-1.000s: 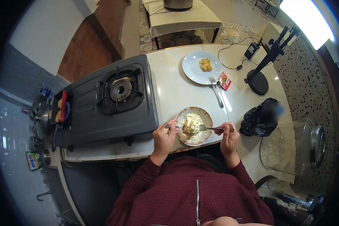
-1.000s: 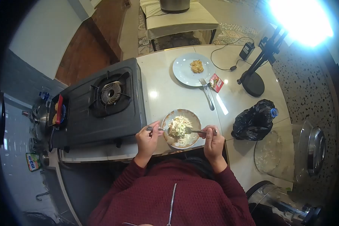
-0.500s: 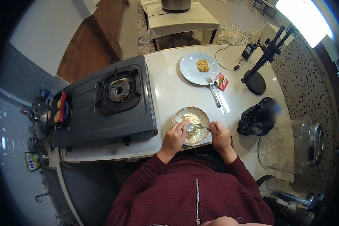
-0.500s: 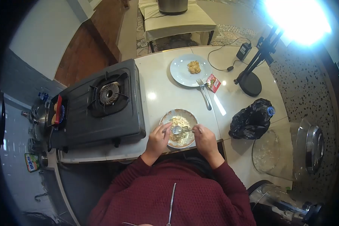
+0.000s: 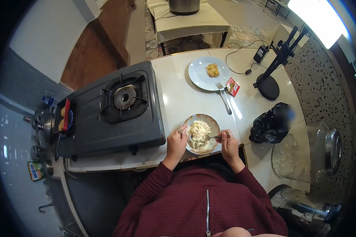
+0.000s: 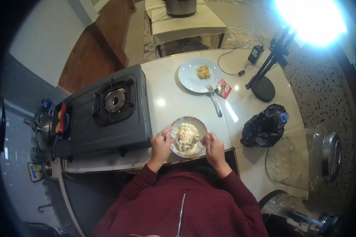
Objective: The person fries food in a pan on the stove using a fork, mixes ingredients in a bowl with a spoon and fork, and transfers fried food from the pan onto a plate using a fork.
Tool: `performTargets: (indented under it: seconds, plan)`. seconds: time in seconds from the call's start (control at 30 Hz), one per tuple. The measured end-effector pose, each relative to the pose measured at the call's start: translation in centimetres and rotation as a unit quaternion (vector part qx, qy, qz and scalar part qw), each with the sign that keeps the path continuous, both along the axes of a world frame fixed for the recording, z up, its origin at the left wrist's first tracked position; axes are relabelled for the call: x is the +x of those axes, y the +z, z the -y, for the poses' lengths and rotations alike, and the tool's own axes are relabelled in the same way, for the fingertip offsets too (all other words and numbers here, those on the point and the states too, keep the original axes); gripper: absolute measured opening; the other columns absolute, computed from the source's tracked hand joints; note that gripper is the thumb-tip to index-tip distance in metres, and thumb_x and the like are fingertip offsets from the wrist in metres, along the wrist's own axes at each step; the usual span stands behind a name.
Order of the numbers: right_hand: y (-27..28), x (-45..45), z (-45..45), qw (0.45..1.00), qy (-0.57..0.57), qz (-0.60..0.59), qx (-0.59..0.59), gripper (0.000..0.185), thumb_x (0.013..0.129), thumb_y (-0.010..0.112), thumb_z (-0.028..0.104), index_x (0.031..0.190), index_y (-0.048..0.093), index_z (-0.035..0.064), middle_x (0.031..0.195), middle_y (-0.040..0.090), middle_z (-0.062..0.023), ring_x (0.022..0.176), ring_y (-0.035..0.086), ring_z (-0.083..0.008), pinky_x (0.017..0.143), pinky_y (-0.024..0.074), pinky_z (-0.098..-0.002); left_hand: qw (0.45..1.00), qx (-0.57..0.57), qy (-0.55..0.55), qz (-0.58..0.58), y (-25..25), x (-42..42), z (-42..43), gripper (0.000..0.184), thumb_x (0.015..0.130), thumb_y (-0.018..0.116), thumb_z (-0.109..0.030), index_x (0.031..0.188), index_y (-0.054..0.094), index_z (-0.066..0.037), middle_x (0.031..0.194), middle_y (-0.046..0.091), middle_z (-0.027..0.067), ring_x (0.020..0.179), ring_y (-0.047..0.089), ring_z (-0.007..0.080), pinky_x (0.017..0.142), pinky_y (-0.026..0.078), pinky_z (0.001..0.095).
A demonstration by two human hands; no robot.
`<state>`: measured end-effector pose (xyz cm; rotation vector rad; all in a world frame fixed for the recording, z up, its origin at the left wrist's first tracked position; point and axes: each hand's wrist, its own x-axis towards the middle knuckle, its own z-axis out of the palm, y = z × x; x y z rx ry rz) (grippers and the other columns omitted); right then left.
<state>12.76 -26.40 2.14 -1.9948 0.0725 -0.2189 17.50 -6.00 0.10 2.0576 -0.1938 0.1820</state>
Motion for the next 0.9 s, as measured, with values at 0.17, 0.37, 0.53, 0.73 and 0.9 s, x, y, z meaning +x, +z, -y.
performTargets:
  seconds: [0.17, 0.37, 0.53, 0.73, 0.9]
  plan:
    - [2.7, -0.7, 0.5, 0.999, -0.01, 0.052, 0.012, 0.022, 0.095, 0.038, 0.015, 0.089, 0.051, -0.0009, 0.07, 0.063, -0.0108, 0.067, 0.066, -0.0194, 0.061, 0.0511, -0.0278, 0.997, -0.071, 0.019, 0.005, 3.7, -1.0, -0.7, 0.02, 0.089, 0.048, -0.004, 0.102, 0.061, 0.003, 0.083, 0.064, 0.0135, 0.067, 0.066, 0.0172, 0.057, 0.054, 0.0249]
    - [3.8, -0.6, 0.7, 0.996, 0.014, 0.081, -0.039, 0.02, 0.094, 0.042, 0.013, 0.087, 0.054, -0.0011, 0.073, 0.062, -0.0124, 0.068, 0.064, -0.0225, 0.062, 0.0493, -0.0294, 0.999, -0.042, 0.006, 0.021, 5.0, -1.0, -1.4, 0.018, 0.089, 0.05, -0.006, 0.1, 0.061, 0.003, 0.083, 0.063, 0.0136, 0.067, 0.066, 0.0175, 0.058, 0.054, 0.0255]
    - [3.9, -0.3, 1.6, 0.993, -0.005, 0.091, -0.073, 0.019, 0.093, 0.042, 0.012, 0.087, 0.055, -0.0011, 0.074, 0.06, -0.0129, 0.068, 0.063, -0.0238, 0.062, 0.0489, -0.0307, 0.997, 0.005, 0.025, 0.07, 5.5, -0.8, -2.3, 0.017, 0.089, 0.051, -0.007, 0.1, 0.061, 0.002, 0.082, 0.062, 0.013, 0.068, 0.066, 0.0173, 0.059, 0.053, 0.0259]
    - [2.8, -0.2, 0.7, 0.997, -0.013, 0.064, -0.043, 0.016, 0.093, 0.043, 0.012, 0.09, 0.053, -0.0007, 0.074, 0.061, -0.0131, 0.071, 0.064, -0.0253, 0.062, 0.0496, -0.0322, 0.999, 0.001, -0.007, 0.054, 4.3, -1.0, -1.1, 0.015, 0.087, 0.053, -0.005, 0.098, 0.062, 0.0, 0.083, 0.062, 0.0139, 0.072, 0.065, 0.0221, 0.061, 0.052, 0.029]
    - [1.1, 0.3, 0.5, 0.995, -0.005, 0.071, -0.075, 0.012, 0.091, 0.044, 0.008, 0.088, 0.052, -0.0004, 0.074, 0.06, -0.0144, 0.068, 0.063, -0.0281, 0.061, 0.049, -0.0339, 0.994, 0.078, -0.033, 0.073, 3.4, -1.1, -0.4, 0.015, 0.085, 0.052, -0.003, 0.098, 0.06, -0.001, 0.085, 0.062, 0.015, 0.077, 0.062, 0.0305, 0.066, 0.05, 0.0352]
